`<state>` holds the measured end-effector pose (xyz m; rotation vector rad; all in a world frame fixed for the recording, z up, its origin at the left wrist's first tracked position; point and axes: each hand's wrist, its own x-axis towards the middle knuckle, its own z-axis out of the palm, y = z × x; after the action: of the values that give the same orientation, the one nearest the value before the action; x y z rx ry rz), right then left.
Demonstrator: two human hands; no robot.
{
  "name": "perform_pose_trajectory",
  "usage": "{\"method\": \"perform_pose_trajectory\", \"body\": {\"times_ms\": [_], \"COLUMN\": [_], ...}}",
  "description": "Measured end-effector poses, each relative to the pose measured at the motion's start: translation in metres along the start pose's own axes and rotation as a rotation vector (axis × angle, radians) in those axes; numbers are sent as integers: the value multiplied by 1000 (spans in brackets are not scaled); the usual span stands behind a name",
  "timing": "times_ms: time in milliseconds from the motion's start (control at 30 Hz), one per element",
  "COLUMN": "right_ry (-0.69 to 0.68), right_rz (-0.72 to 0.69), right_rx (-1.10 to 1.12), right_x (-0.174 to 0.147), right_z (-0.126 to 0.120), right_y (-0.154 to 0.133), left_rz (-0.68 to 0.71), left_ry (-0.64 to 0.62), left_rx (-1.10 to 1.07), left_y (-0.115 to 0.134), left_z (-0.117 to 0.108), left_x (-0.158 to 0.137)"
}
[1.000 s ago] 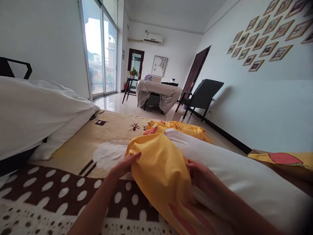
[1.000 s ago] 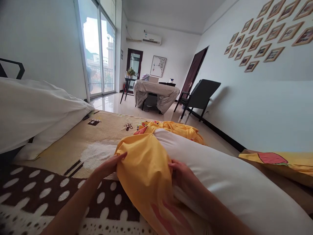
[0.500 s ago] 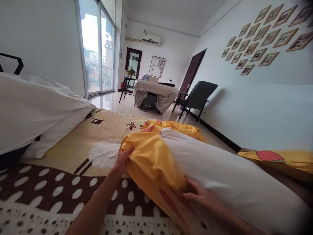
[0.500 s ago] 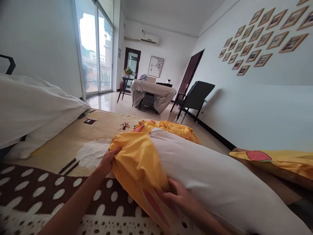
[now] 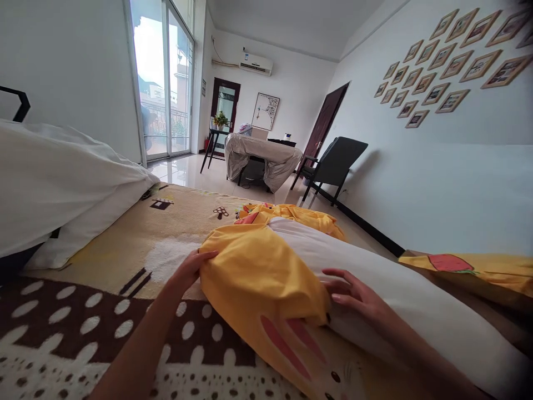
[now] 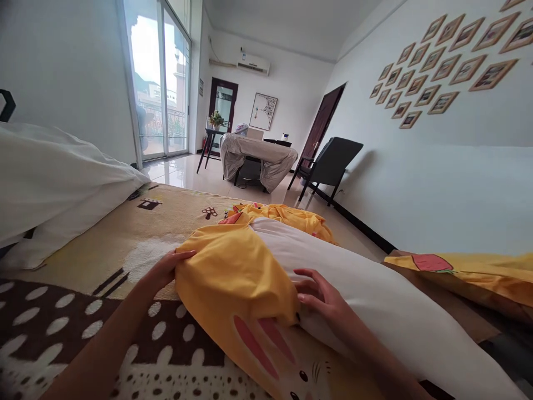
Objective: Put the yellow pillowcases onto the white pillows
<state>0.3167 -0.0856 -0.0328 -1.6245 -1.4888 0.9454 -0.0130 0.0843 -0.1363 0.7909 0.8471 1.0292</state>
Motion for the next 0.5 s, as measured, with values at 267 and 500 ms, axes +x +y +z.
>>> {"method": "perform_pose_trajectory", "body": {"times_ms": [267, 500], "right_ry": [126, -94], "right_rz": [-508, -268], "right_rx": [-663, -1004], "right_x": [14, 64], "right_z": [100, 157], "right_y": [-94, -104], "left_rz": [86, 41], "left_ry": [37, 165], "left_rx": [-70, -149], "left_y": [22, 17], "left_z": [-13, -21], "left_x": [-12, -23]}}
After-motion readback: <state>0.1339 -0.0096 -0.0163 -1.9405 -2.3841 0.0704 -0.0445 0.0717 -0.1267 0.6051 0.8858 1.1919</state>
